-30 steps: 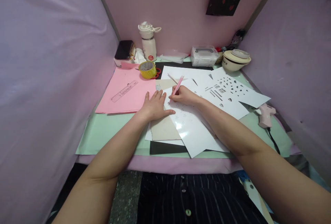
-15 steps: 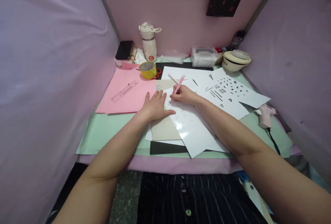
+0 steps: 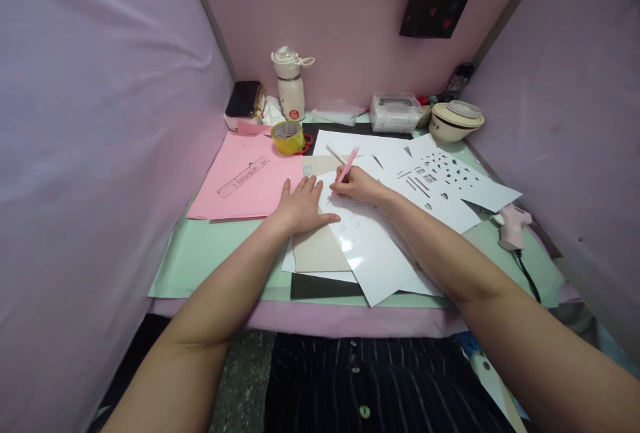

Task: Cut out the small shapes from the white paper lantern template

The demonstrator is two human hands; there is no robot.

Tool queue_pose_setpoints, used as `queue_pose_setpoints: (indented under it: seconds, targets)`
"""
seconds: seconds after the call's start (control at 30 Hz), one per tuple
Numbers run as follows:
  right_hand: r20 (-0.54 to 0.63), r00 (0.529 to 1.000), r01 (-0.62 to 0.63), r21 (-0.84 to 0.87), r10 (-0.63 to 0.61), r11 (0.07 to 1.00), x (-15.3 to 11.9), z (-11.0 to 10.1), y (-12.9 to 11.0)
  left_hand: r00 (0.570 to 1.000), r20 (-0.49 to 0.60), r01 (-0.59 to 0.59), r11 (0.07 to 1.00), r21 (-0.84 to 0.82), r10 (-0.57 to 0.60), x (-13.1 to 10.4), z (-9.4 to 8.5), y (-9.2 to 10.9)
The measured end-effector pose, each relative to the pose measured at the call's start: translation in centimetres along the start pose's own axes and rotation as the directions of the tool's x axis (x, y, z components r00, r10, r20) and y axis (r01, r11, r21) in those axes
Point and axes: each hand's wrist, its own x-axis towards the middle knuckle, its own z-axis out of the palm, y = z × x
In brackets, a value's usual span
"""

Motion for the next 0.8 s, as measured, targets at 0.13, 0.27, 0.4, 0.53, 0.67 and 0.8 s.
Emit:
queue_pose_setpoints:
  seconds: [0.13,0.27,0.4,0.53,0.67,0.8]
  targets:
    - [-0.032,0.999,0.001,0.061,0.001,0.998,-0.3,-0.2,0.0,0.998,-0.054,-0.033,0.999,-0.043,0.031,0.0,0.1,-0.3]
    - [-0.039,0.999,-0.001,0.163,0.008,0.987,-0.5,-0.4,0.1,0.982,-0.183,0.023,0.985,-0.171,-0.054,0.5,0.1,-0.9]
    - [0.0,0.999,0.031,0.272,-0.032,0.962,-0.4,-0.6,0.6,0.95,-0.292,0.011,0.948,-0.318,-0.109,1.5,0.2,-1.6]
    - [0.072,0.994,0.041,0.434,-0.08,0.9,-0.2,-1.1,1.2,0.935,-0.3,-0.064,0.74,-0.669,-0.19,2.0,0.2,-1.9]
    - [0.116,0.986,0.04,0.512,-0.115,0.858,-0.1,-1.4,1.6,0.947,-0.077,0.005,0.253,-0.967,-0.313,1.7,-0.5,-1.8]
    - [0.14,0.98,0.05,0.507,-0.14,0.86,-0.2,-1.6,1.5,0.982,0.145,0.149,0.031,-0.988,-0.12,1.2,-0.9,-1.4]
